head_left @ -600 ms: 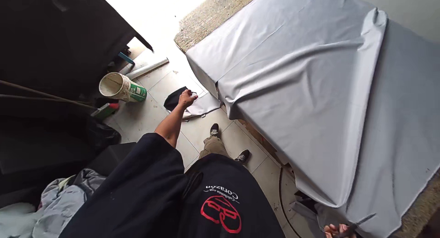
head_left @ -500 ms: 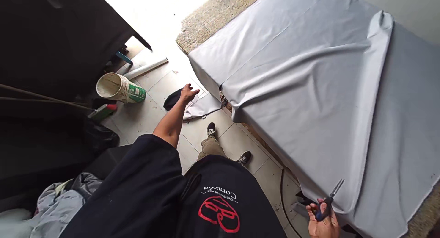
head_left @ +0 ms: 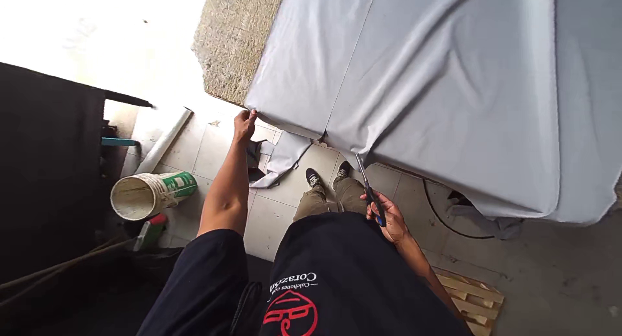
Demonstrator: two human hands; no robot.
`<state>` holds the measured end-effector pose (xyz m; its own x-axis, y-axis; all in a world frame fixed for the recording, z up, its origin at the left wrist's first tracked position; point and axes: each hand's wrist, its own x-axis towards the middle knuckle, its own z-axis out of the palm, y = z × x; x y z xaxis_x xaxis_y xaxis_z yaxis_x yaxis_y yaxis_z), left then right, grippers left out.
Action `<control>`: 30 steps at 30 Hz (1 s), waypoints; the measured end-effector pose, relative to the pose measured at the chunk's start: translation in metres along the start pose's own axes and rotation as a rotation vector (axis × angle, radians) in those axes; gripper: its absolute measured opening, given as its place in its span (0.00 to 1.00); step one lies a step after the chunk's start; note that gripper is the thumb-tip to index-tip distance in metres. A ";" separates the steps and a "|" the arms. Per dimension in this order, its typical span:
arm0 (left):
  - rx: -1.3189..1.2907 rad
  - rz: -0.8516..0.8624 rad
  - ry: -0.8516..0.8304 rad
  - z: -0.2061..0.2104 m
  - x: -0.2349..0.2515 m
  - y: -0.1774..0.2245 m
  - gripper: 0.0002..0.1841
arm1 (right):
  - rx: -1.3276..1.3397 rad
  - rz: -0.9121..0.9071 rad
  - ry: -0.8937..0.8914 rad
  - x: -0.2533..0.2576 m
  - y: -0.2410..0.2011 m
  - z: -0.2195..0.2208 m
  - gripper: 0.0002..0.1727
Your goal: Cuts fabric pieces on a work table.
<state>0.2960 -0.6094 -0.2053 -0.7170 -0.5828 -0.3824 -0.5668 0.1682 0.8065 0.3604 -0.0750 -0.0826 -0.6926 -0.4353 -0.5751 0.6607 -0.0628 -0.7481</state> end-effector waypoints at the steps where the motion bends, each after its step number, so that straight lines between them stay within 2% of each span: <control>1: 0.051 0.054 -0.039 -0.006 0.003 -0.004 0.21 | 0.005 0.008 -0.001 0.004 0.002 0.010 0.24; 3: 0.044 0.094 -0.094 -0.018 0.003 -0.006 0.18 | 0.004 0.036 0.004 0.018 0.006 0.025 0.28; 5: -0.071 0.015 -0.039 -0.022 -0.002 -0.003 0.20 | -0.004 0.068 -0.003 0.037 0.006 0.037 0.28; 8: -0.195 -0.163 -0.004 -0.023 -0.001 0.002 0.39 | -0.048 0.115 -0.024 0.072 0.002 0.052 0.26; 9: -0.183 -0.151 -0.008 -0.021 0.004 0.004 0.38 | -0.058 0.125 -0.032 0.085 -0.001 0.057 0.25; 11: -0.062 -0.055 -0.066 -0.017 0.010 0.006 0.25 | -0.080 0.149 -0.030 0.105 -0.005 0.068 0.25; 13: 0.027 0.029 -0.151 -0.018 0.014 0.007 0.19 | -0.100 0.165 -0.027 0.115 -0.008 0.078 0.25; 17: -0.109 0.183 -0.178 -0.040 0.006 0.002 0.10 | -0.090 0.161 0.026 0.110 -0.003 0.099 0.26; 21: -0.176 0.249 -0.138 -0.070 -0.001 0.006 0.10 | 0.056 0.111 0.124 0.104 0.020 0.130 0.26; 26: -0.139 0.268 -0.216 -0.094 -0.002 0.006 0.08 | 0.132 -0.042 0.163 0.134 0.041 0.186 0.25; 30: -0.171 0.277 -0.226 -0.104 -0.008 -0.001 0.07 | 0.194 -0.163 0.317 0.156 0.053 0.220 0.23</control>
<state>0.3445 -0.6879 -0.1558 -0.9153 -0.3411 -0.2143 -0.2776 0.1488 0.9491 0.3511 -0.3433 -0.1391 -0.8278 -0.1090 -0.5504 0.5561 -0.2897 -0.7790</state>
